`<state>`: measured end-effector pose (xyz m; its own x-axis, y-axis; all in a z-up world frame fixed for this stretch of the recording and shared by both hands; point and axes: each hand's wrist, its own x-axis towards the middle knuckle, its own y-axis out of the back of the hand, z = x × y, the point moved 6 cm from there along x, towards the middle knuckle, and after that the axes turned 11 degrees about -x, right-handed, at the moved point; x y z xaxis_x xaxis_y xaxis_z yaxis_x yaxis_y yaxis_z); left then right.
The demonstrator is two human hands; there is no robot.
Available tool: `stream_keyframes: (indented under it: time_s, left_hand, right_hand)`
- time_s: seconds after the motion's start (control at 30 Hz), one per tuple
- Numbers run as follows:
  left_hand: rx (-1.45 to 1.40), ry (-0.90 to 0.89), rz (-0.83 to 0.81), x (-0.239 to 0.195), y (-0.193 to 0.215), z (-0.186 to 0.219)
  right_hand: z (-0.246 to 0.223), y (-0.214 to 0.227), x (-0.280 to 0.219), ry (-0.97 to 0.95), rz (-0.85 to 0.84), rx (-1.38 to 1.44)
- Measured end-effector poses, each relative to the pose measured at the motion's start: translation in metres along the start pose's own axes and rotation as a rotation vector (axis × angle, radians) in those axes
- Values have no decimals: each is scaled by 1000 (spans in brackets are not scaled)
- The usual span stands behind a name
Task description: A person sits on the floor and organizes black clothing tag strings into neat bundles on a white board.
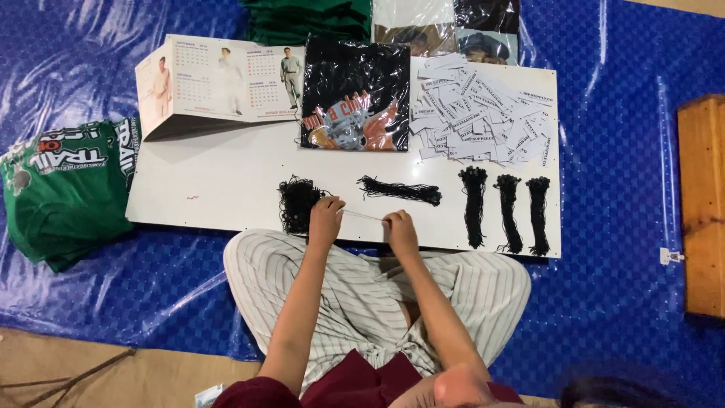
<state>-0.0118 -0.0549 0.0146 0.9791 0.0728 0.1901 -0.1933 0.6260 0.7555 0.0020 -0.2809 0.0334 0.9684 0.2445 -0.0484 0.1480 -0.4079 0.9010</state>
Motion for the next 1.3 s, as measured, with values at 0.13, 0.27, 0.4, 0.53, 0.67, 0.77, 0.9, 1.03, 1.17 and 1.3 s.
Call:
stream_keyframes:
  time_s: [0.13,0.27,0.4,0.53,0.67,0.77,0.9,1.03,1.17,1.3]
  left_hand:
    - [-45,21,10,3,4,1]
    - [-54,24,27,4,10,8]
    - [74,9,28,0,5,13]
    - [151,-43,63,-1,6,28]
    - [207,-57,61,0,5,31]
    - [262,-65,68,-1,-4,29]
    - [247,-49,86,3,0,35]
    - [124,41,-10,21,3,42]
    - [79,80,-97,48,-2,53]
    - [134,56,-123,69,-23,46]
  right_hand:
    - [44,13,-13,-30,16,-2]
    - [61,26,-18,-96,-12,-7]
    - [55,34,-20,-48,11,7]
    - [46,45,-23,-14,42,9]
    - [52,51,-24,-58,95,-68]
    - [59,47,-25,-104,66,-14]
    - [60,61,-20,-217,6,154]
    - [71,88,-7,-333,146,314]
    - [75,110,13,-323,261,292]
    - [83,109,29,-316,318,200]
